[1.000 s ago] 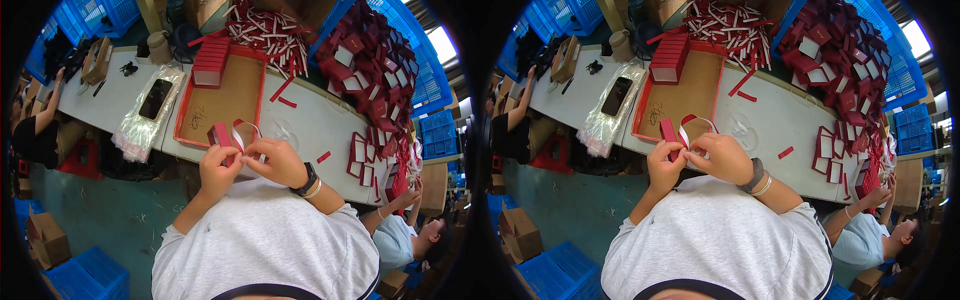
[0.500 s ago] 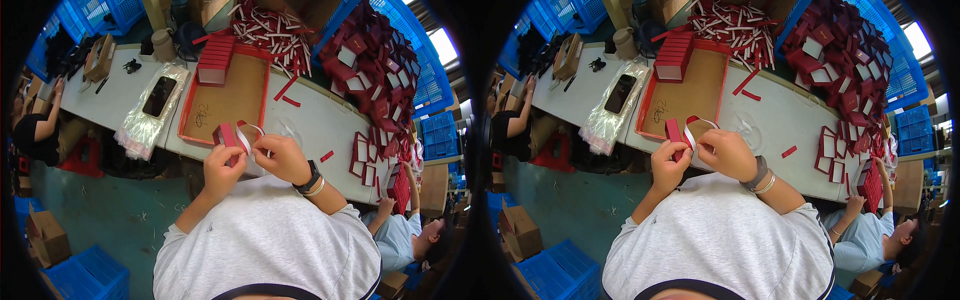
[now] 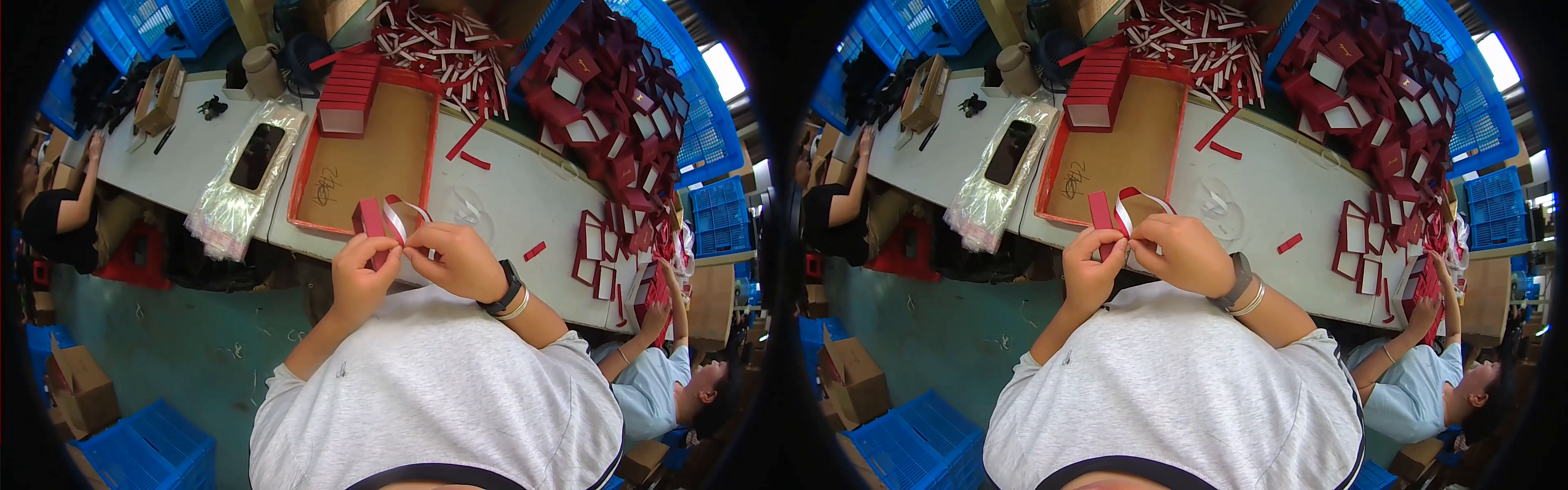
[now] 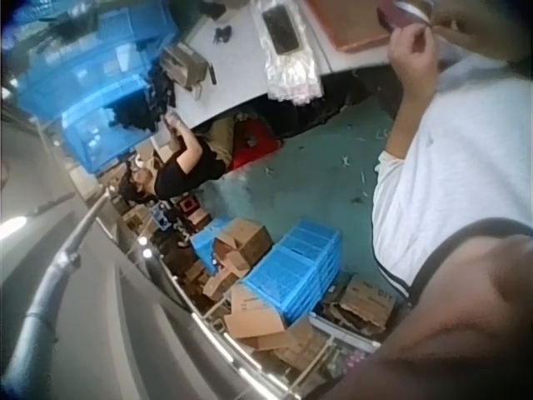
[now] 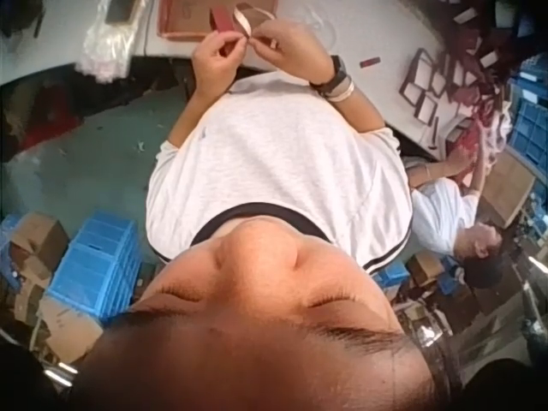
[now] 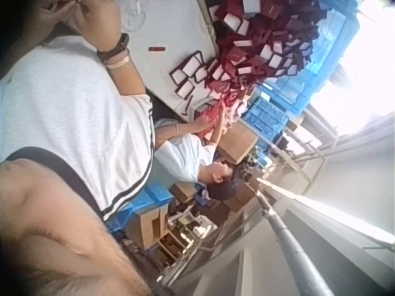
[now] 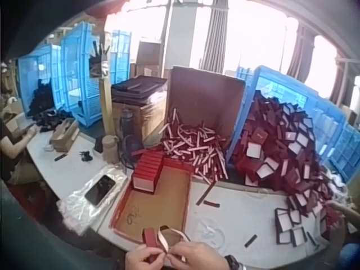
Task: The recorder is attaching red ribbons to jewelry boxes and organizing them into stacks.
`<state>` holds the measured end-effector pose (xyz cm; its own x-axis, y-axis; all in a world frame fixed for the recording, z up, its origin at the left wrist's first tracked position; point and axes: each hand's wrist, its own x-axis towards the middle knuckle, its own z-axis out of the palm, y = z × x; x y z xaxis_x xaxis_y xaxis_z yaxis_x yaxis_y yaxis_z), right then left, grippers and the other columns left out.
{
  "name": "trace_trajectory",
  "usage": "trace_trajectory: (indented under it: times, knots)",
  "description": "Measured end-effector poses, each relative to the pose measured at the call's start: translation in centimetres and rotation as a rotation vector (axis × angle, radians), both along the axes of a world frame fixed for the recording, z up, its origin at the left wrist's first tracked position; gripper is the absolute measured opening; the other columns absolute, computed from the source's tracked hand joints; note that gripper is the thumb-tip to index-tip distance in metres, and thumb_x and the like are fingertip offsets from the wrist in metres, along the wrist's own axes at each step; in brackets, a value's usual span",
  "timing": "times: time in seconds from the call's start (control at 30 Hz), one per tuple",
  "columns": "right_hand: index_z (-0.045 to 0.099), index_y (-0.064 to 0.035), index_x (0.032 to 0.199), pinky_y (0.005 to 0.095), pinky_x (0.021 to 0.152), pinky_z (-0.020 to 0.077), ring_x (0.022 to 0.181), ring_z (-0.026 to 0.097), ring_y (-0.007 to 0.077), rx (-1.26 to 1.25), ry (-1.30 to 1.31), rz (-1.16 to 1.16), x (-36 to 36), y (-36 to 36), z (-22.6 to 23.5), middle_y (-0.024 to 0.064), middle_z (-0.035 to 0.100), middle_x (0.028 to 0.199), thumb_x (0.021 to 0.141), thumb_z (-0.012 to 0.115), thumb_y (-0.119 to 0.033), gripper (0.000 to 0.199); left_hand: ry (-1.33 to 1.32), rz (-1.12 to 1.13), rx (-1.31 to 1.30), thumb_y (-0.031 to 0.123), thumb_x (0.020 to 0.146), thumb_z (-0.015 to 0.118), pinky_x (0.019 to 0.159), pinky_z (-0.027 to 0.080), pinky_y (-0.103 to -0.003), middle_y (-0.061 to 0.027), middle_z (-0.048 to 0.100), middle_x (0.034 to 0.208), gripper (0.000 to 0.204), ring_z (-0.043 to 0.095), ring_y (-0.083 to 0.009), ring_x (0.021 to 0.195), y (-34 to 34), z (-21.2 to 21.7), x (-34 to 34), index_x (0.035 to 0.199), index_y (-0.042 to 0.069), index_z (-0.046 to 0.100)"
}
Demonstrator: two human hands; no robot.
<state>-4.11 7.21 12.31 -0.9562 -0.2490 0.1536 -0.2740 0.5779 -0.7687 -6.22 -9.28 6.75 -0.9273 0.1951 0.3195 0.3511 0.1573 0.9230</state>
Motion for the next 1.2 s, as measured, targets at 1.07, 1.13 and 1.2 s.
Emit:
trace_trajectory:
  times: [1.07, 1.13, 1.2]
  knots:
    - [0.062, -0.0054, 0.086, 0.0304, 0.054, 0.0476, 0.067, 0.059, 0.0211, 0.176, 0.408, -0.031, 0.5, 0.5, -0.8, 0.0067, 0.061, 0.081, 0.072, 0.068, -0.006, 0.016, -0.031, 0.018, -0.006, 0.002, 0.071, 0.066, 0.051, 0.039, -0.025, -0.0058, 0.055, 0.067, 0.006, 0.050, -0.0135, 0.056, 0.5, 0.3, 0.3, 0.076, 0.002, 0.062]
    - [0.062, -0.0053, 0.086, 0.0307, 0.054, 0.0476, 0.067, 0.059, 0.0218, 0.172, 0.413, -0.037, 0.4, 0.6, -1.4, 0.0069, 0.061, 0.080, 0.071, 0.068, -0.006, 0.016, -0.013, 0.025, -0.017, 0.002, 0.071, 0.066, 0.050, 0.039, -0.025, -0.0059, 0.055, 0.067, 0.006, 0.050, -0.0139, 0.056, 0.6, 0.3, 0.4, 0.076, 0.002, 0.062]
    - [0.062, -0.0052, 0.085, 0.0309, 0.054, 0.0476, 0.066, 0.059, 0.0224, 0.165, 0.420, -0.040, 0.4, 0.6, -1.6, 0.0071, 0.060, 0.078, 0.070, 0.068, -0.006, 0.016, 0.006, 0.035, -0.028, 0.002, 0.071, 0.066, 0.050, 0.039, -0.025, -0.0060, 0.054, 0.066, 0.006, 0.050, -0.0142, 0.056, 0.5, 0.4, 0.4, 0.076, 0.003, 0.062]
